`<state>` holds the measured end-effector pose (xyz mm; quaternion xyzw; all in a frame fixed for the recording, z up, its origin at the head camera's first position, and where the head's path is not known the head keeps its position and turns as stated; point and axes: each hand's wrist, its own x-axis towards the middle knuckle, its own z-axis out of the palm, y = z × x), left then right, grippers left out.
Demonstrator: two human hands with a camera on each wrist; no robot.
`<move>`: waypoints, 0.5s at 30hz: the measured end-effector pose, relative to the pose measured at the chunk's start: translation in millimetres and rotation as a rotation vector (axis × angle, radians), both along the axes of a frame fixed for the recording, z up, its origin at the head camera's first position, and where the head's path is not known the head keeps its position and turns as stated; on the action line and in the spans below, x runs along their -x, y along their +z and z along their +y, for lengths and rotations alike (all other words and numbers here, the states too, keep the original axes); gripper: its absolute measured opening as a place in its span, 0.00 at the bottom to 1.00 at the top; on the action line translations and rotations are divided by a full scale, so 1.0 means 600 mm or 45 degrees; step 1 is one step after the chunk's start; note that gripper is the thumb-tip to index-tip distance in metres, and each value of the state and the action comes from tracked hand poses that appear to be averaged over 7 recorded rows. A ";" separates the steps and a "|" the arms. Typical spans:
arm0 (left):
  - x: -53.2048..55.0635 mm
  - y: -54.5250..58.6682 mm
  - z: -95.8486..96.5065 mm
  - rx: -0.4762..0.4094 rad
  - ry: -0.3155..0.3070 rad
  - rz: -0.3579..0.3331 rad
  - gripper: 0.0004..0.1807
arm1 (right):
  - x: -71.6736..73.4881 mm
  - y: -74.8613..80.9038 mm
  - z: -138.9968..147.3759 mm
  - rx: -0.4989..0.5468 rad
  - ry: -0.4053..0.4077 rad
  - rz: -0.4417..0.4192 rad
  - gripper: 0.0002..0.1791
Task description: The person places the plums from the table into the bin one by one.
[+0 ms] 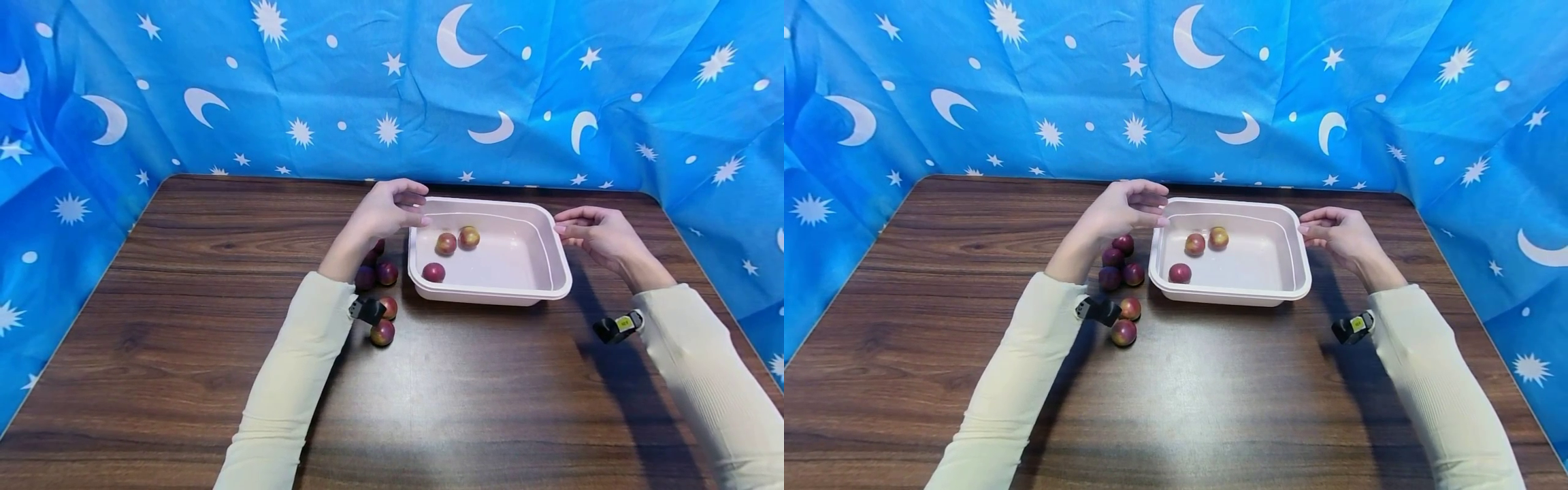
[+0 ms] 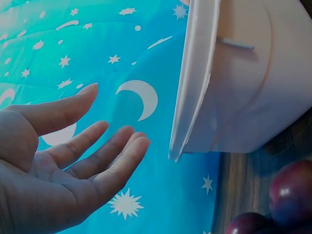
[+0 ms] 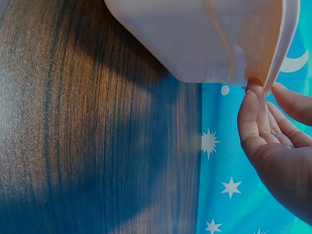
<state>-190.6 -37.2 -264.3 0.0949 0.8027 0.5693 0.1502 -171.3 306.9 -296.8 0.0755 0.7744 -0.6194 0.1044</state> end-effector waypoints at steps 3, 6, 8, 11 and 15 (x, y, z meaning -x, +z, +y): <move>-0.002 0.003 -0.005 0.004 0.013 -0.007 0.23 | 0.000 0.001 -0.001 -0.003 -0.006 -0.001 0.08; -0.003 0.005 -0.009 -0.005 0.018 -0.013 0.23 | 0.000 0.001 -0.002 -0.020 -0.007 0.000 0.07; -0.003 0.007 -0.012 -0.018 0.020 -0.009 0.24 | 0.000 0.001 -0.002 -0.018 -0.001 -0.003 0.07; -0.002 0.009 -0.018 -0.063 0.026 0.004 0.24 | 0.000 0.001 -0.003 -0.012 0.002 -0.003 0.06; -0.002 0.011 -0.026 -0.103 0.053 0.001 0.23 | 0.000 0.001 -0.003 -0.031 0.000 -0.003 0.05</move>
